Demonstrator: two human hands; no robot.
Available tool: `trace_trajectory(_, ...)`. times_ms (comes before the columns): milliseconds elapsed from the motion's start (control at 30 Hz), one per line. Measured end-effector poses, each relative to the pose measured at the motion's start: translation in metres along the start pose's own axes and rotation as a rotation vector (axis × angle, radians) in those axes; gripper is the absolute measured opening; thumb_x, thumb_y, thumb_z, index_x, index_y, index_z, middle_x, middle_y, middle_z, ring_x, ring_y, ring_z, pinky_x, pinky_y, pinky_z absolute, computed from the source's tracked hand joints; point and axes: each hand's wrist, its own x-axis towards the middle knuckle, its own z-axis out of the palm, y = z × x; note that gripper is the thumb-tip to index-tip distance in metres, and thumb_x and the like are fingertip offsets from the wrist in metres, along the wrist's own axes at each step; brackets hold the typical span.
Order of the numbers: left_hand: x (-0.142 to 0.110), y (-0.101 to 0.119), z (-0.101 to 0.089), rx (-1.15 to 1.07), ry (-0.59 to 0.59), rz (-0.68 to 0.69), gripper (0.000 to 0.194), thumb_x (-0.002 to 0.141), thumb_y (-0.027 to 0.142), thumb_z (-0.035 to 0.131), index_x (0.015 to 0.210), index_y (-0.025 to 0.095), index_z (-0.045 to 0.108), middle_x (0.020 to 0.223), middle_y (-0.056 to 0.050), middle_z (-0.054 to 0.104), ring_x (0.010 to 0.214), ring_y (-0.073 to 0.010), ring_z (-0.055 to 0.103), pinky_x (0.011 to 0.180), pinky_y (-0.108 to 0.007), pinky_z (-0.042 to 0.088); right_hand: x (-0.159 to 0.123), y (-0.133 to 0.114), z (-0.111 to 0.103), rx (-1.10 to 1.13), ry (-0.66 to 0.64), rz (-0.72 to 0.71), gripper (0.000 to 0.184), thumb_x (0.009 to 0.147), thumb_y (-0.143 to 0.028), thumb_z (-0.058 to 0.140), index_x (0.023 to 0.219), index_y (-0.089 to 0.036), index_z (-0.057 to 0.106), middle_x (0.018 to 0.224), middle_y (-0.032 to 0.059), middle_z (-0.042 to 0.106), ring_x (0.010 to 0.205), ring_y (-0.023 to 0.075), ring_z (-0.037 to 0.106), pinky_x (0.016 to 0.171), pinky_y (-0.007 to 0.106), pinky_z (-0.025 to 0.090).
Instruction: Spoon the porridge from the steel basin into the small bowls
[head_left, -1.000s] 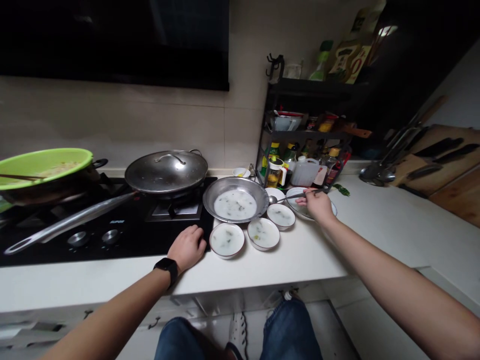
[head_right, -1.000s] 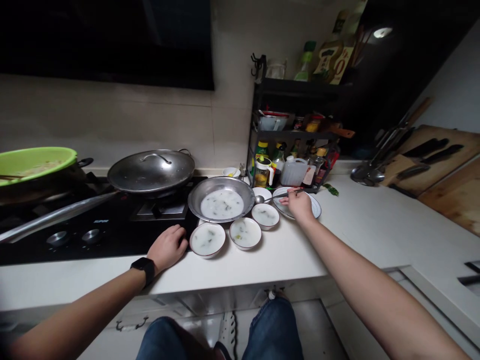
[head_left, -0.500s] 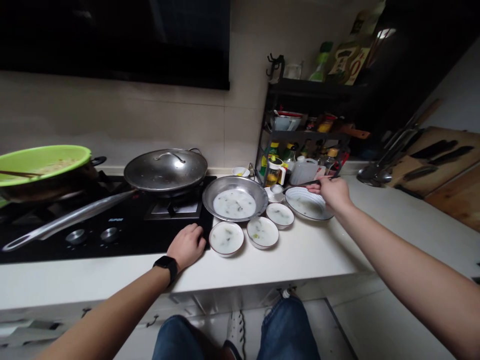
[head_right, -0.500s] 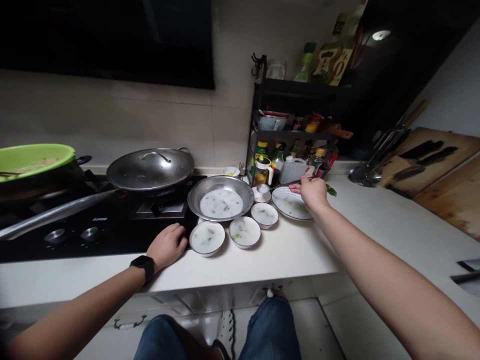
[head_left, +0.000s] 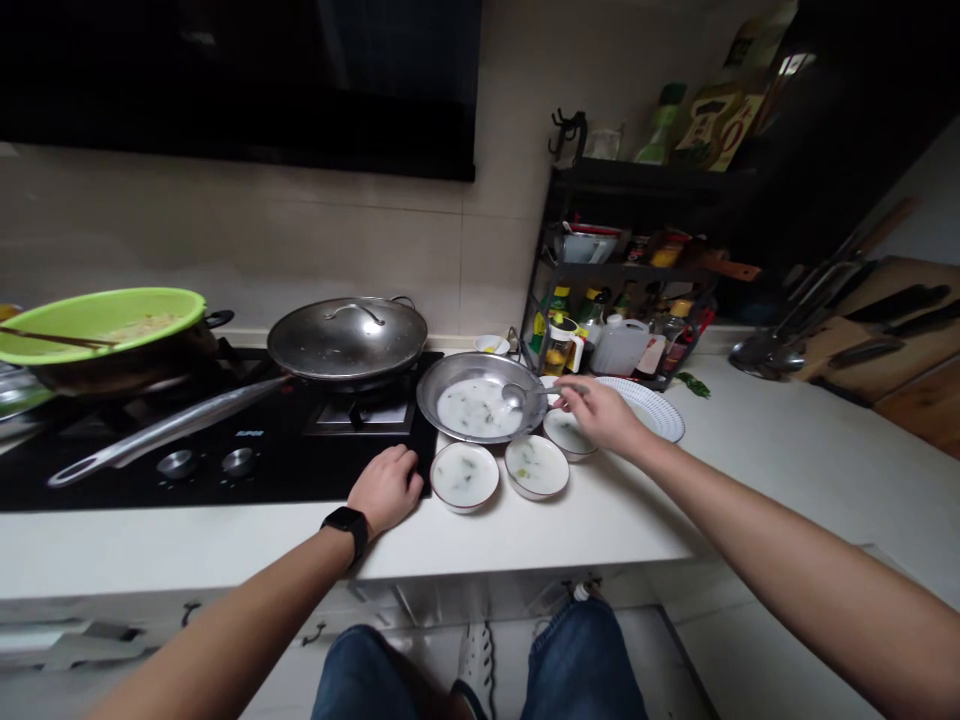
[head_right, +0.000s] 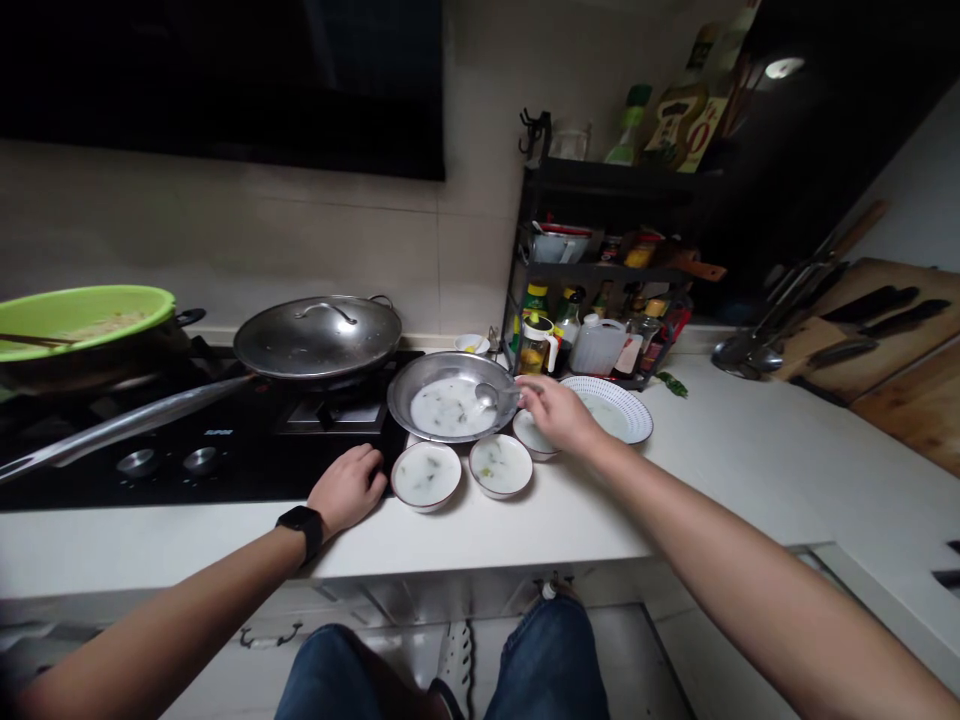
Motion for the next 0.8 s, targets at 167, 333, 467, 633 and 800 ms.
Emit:
trace_trajectory(167, 0.001, 0.0, -0.001, 0.008, -0.012, -0.006, 0.013, 0.092, 0.022, 0.049, 0.085, 0.022, 0.06, 0.094, -0.01, 0.065, 0.092, -0.0262, 0.062, 0.089, -0.04, 0.051, -0.017, -0.009, -0.029, -0.373, 0.007, -0.305, 0.03, 0.102, -0.034, 0.049, 0.118, -0.022, 0.072, 0.116, 0.0128, 0.078, 0.103, 0.0261, 0.075, 0.095, 0.041, 0.06)
trace_trajectory(333, 0.001, 0.0, 0.0, 0.009, -0.011, -0.002, 0.014, 0.093, 0.021, 0.049, 0.084, 0.022, 0.06, 0.092, -0.01, 0.064, 0.091, -0.026, 0.062, 0.088, -0.04, 0.051, -0.008, 0.018, -0.051, -0.465, 0.243, -0.131, 0.034, 0.102, -0.034, 0.045, 0.118, -0.019, 0.07, 0.094, 0.0122, 0.079, 0.1, 0.0289, 0.074, 0.095, 0.042, 0.058)
trace_trajectory(467, 0.0, -0.001, 0.001, 0.02, -0.006, 0.005, 0.015, 0.093, 0.022, 0.049, 0.085, 0.022, 0.061, 0.094, -0.01, 0.065, 0.092, -0.0263, 0.062, 0.089, -0.04, 0.051, -0.006, 0.046, -0.042, -0.476, 0.105, -0.062, 0.034, 0.1, -0.034, 0.045, 0.115, -0.019, 0.072, 0.095, 0.0122, 0.079, 0.095, 0.0285, 0.075, 0.091, 0.042, 0.059)
trace_trajectory(633, 0.0, -0.001, 0.0, 0.019, -0.006, 0.004, 0.014, 0.092, 0.021, 0.049, 0.085, 0.022, 0.061, 0.094, -0.01, 0.065, 0.092, -0.0264, 0.062, 0.089, -0.041, 0.051, -0.018, 0.066, -0.026, -0.321, 0.115, 0.03, 0.029, 0.096, -0.034, 0.051, 0.11, -0.019, 0.072, 0.114, 0.0147, 0.079, 0.1, 0.0283, 0.076, 0.095, 0.046, 0.059)
trace_trajectory(800, 0.0, 0.0, 0.0, -0.008, -0.001, 0.002, 0.014, 0.092, 0.022, 0.049, 0.085, 0.022, 0.062, 0.094, -0.011, 0.066, 0.092, -0.0268, 0.062, 0.089, -0.042, 0.051, -0.014, 0.079, -0.025, 0.2, 0.404, 0.472, 0.014, 0.095, -0.033, 0.061, 0.098, -0.019, 0.065, 0.068, 0.0049, 0.074, 0.066, 0.0227, 0.076, 0.07, 0.037, 0.066)
